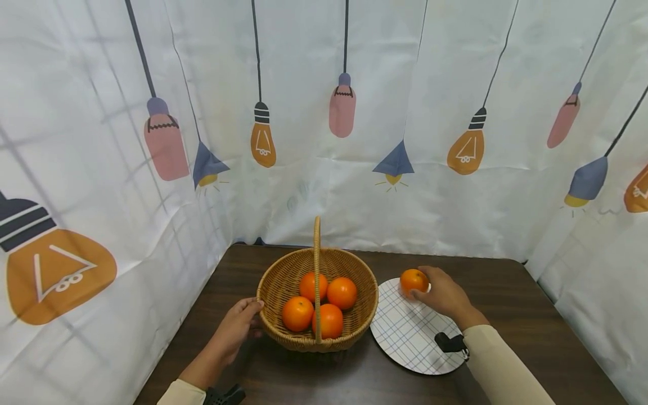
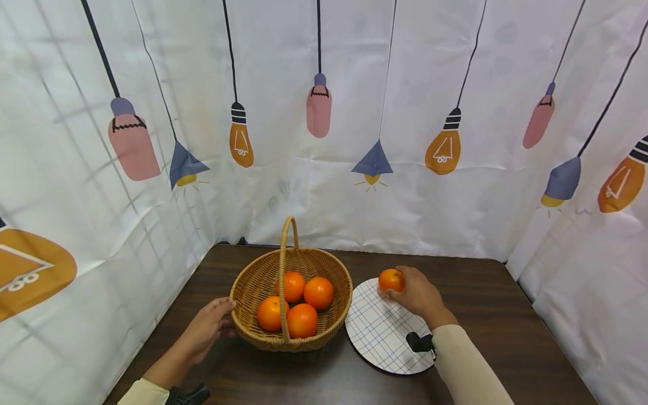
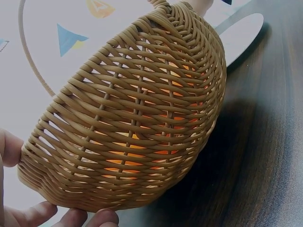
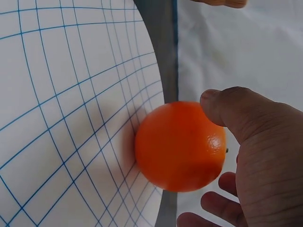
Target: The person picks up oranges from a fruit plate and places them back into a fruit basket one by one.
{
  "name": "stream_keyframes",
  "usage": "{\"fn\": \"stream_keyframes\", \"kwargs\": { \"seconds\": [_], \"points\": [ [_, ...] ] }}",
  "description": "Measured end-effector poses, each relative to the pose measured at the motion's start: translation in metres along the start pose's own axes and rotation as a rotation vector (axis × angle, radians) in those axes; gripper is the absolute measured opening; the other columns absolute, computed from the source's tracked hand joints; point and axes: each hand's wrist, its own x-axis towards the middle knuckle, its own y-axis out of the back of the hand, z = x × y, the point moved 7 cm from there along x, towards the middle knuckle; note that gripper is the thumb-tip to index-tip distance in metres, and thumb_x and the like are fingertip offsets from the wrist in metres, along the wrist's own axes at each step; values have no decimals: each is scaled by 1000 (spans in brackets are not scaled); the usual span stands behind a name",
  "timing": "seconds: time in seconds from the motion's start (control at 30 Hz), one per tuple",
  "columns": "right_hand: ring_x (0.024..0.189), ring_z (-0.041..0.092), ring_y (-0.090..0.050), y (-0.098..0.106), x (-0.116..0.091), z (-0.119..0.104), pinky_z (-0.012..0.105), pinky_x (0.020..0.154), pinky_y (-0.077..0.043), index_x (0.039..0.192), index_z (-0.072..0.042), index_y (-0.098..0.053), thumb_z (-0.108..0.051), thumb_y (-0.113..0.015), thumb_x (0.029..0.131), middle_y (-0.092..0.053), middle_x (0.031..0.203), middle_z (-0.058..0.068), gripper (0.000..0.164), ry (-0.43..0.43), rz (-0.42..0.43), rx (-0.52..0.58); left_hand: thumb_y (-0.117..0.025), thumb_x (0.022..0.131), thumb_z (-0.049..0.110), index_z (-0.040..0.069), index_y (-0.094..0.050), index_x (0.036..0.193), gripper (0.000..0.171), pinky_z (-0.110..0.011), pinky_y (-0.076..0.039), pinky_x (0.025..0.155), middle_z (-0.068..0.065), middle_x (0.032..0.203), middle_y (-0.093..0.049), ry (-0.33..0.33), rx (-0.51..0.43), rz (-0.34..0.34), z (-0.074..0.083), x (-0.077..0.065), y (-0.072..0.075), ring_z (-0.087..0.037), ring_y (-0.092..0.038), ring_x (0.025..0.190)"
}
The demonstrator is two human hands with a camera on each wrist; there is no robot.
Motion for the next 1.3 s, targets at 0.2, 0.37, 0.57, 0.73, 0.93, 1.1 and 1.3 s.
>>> {"fn": "stream_keyframes", "kwargs": {
  "seconds": [0.2,0.37,0.57,0.73,0.93,1.1,1.3],
  "points": [
    [124,45,-54,-5,4,6,63,97,-46,147,6,-45,-36,-79,89,-49,144,30,79,-25,-16,15,-52,106,34,-6,-44,143,55,-46,-54,82,-23,126,-57,-10,-5,-11,0,0,-1,-25,-63,97],
    [123,44,-54,-8,7,10,63,98,-46,148,6,-43,-37,-79,89,-48,144,30,81,-50,-29,24,-51,106,32,-5,-45,143,53,-46,-54,82,-23,125,-57,-7,-9,-4,0,0,-1,-26,-63,97],
    [121,44,-56,-12,9,15,63,97,-46,148,6,-41,-37,-80,89,-47,145,31,83,-72,-46,30,-51,106,34,-6,-43,144,56,-46,-55,81,-23,125,-57,-14,-4,-7,2,-1,-1,-25,-64,97],
    [120,43,-56,-15,10,18,63,97,-47,149,5,-41,-37,-80,88,-48,144,30,83,-94,-54,30,-51,106,34,-6,-43,144,56,-45,-55,81,-23,125,-57,-15,0,-7,1,0,-1,-25,-63,97],
    [117,42,-58,-17,10,19,62,96,-47,148,5,-42,-34,-80,88,-50,142,29,81,-113,-60,44,-51,106,33,-6,-44,143,55,-44,-55,80,-23,125,-58,-11,3,0,1,0,0,-25,-64,97],
    [112,39,-61,-19,11,20,60,93,-49,147,4,-42,-32,-81,88,-54,139,27,79,-119,-50,60,-51,106,31,-5,-46,142,51,-44,-55,80,-22,123,-59,-3,-1,11,0,-1,0,-26,-64,96],
    [111,38,-61,-21,11,19,58,94,-50,147,4,-42,-28,-81,87,-54,139,26,78,-121,-41,92,-51,106,31,-5,-47,142,51,-43,-55,80,-23,123,-59,-1,-5,17,0,-2,0,-26,-64,96]
  ]
}}
